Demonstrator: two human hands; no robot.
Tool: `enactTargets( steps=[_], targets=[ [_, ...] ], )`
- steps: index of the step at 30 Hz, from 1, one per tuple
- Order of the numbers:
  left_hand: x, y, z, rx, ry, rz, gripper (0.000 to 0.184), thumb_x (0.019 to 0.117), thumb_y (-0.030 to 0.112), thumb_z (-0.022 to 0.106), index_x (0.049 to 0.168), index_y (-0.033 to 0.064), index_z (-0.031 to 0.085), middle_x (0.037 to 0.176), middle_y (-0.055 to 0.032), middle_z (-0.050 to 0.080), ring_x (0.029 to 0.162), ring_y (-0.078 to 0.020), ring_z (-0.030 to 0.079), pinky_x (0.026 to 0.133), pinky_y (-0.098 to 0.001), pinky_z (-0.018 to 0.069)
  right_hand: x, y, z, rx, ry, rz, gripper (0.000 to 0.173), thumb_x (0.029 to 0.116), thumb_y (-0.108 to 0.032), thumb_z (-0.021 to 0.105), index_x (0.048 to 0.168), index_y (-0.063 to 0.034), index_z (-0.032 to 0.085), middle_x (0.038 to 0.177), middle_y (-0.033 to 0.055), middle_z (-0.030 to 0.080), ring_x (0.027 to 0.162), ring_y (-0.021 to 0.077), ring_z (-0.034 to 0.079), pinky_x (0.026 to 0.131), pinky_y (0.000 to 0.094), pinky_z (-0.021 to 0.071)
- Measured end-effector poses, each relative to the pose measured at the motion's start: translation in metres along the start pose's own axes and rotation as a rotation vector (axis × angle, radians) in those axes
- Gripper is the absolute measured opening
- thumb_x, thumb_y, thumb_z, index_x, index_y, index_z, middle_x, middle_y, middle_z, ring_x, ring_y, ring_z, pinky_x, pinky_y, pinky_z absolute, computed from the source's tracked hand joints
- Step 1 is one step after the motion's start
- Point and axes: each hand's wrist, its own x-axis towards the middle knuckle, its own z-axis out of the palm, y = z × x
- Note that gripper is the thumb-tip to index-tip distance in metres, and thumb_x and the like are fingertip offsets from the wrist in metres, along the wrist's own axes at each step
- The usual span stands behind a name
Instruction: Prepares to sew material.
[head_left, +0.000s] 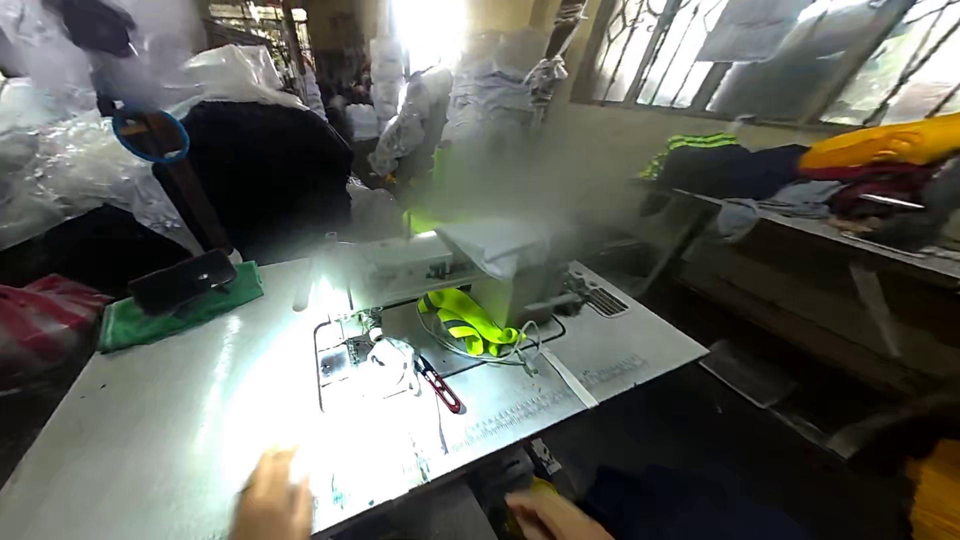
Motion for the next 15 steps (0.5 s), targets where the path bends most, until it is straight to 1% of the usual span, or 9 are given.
enactTargets(
  steps=[2, 4, 6, 8, 9, 11, 12, 13, 15],
  targets=[
    [0.033, 0.052, 0.027, -0.124, 0.004, 0.171, 0.036, 0.0982, 0.018, 0.062, 0.131, 0.0024, 0.067, 0.136, -0.0206, 0.064, 0.121, -0.0373, 0.066, 0.098, -0.0551, 0.0543, 0.065, -0.027, -0.009, -0.050, 0.228, -0.193, 0.028, 0.1026, -0.013, 0.055, 0.124, -0.0034, 0.070, 0.112, 0.0156, 0.072, 0.103, 0.0286, 0.071, 0.094, 0.0445, 0.0578],
    [0.073, 0.094, 0.052, -0.165, -0.043, 0.161, 0.048, 0.0968, 0.023, 0.064, 0.143, 0.0086, 0.060, 0.149, -0.0174, 0.054, 0.134, -0.0336, 0.056, 0.107, -0.0529, 0.0480, 0.124, -0.042, -0.004, -0.131, 0.315, -0.205, 0.027, 0.0982, -0.013, 0.060, 0.121, -0.0061, 0.073, 0.113, 0.0155, 0.072, 0.106, 0.0302, 0.070, 0.094, 0.0447, 0.0580],
    [0.107, 0.117, 0.070, -0.096, -0.216, 0.058, 0.065, 0.0974, 0.033, 0.063, 0.155, 0.0099, 0.044, 0.164, -0.0169, 0.034, 0.151, -0.0326, 0.035, 0.120, -0.0518, 0.0320, 0.163, -0.050, -0.002, -0.179, 0.106, -0.054, 0.035, 0.1003, -0.018, 0.060, 0.133, -0.0065, 0.067, 0.128, 0.0202, 0.065, 0.122, 0.0359, 0.062, 0.105, 0.0482, 0.0504],
    [0.122, 0.121, 0.086, -0.004, -0.318, -0.008, 0.072, 0.0951, 0.043, 0.063, 0.155, 0.0082, 0.043, 0.165, -0.0169, 0.032, 0.152, -0.0334, 0.031, 0.122, -0.0526, 0.0272, 0.179, -0.046, 0.005, -0.232, 0.034, 0.016, 0.037, 0.0984, -0.018, 0.062, 0.133, -0.0060, 0.067, 0.128, 0.0225, 0.063, 0.122, 0.0386, 0.060, 0.103, 0.0496, 0.0507],
    [0.122, 0.119, 0.092, 0.016, -0.318, -0.010, 0.065, 0.0956, 0.042, 0.064, 0.150, 0.0072, 0.051, 0.161, -0.0166, 0.040, 0.149, -0.0339, 0.037, 0.120, -0.0527, 0.0304, 0.179, -0.043, 0.007, -0.250, 0.057, 0.028, 0.032, 0.0984, -0.016, 0.062, 0.128, -0.0047, 0.070, 0.124, 0.0224, 0.064, 0.119, 0.0384, 0.062, 0.100, 0.0487, 0.0526],
    [0.115, 0.115, 0.095, 0.075, -0.167, 0.068, 0.031, 0.0962, 0.023, 0.064, 0.123, 0.0074, 0.072, 0.131, -0.0159, 0.066, 0.116, -0.0364, 0.065, 0.096, -0.0541, 0.0516, 0.171, -0.034, 0.007, -0.273, 0.159, 0.022, 0.026, 0.0964, -0.011, 0.063, 0.118, -0.0022, 0.073, 0.115, 0.0220, 0.067, 0.111, 0.0377, 0.066, 0.093, 0.0478, 0.0566],
    [0.108, 0.110, 0.095, 0.110, -0.087, 0.128, 0.022, 0.0937, 0.013, 0.065, 0.113, 0.0091, 0.075, 0.116, -0.0147, 0.072, 0.101, -0.0356, 0.070, 0.084, -0.0533, 0.0562, 0.166, -0.027, 0.007, -0.288, 0.215, 0.005, 0.023, 0.0944, -0.008, 0.065, 0.114, -0.0017, 0.075, 0.111, 0.0214, 0.069, 0.107, 0.0373, 0.068, 0.090, 0.0476, 0.0580],
    [0.098, 0.105, 0.094, 0.101, -0.061, 0.172, 0.021, 0.0911, 0.007, 0.064, 0.109, 0.0095, 0.076, 0.109, -0.0144, 0.073, 0.094, -0.0348, 0.071, 0.079, -0.0523, 0.0569, 0.160, -0.020, 0.007, -0.301, 0.255, -0.010, 0.023, 0.0933, -0.007, 0.065, 0.113, -0.0017, 0.075, 0.108, 0.0203, 0.070, 0.105, 0.0364, 0.069, 0.088, 0.0471, 0.0589],
    [0.068, 0.097, 0.083, -0.070, -0.144, 0.196, 0.022, 0.0940, 0.003, 0.060, 0.110, 0.0021, 0.074, 0.105, -0.0193, 0.073, 0.094, -0.0359, 0.072, 0.081, -0.0528, 0.0584, 0.151, -0.013, 0.001, -0.273, 0.308, -0.029, 0.024, 0.0942, -0.004, 0.061, 0.114, -0.0006, 0.074, 0.105, 0.0190, 0.073, 0.101, 0.0348, 0.072, 0.088, 0.0468, 0.0596]
  ],
)
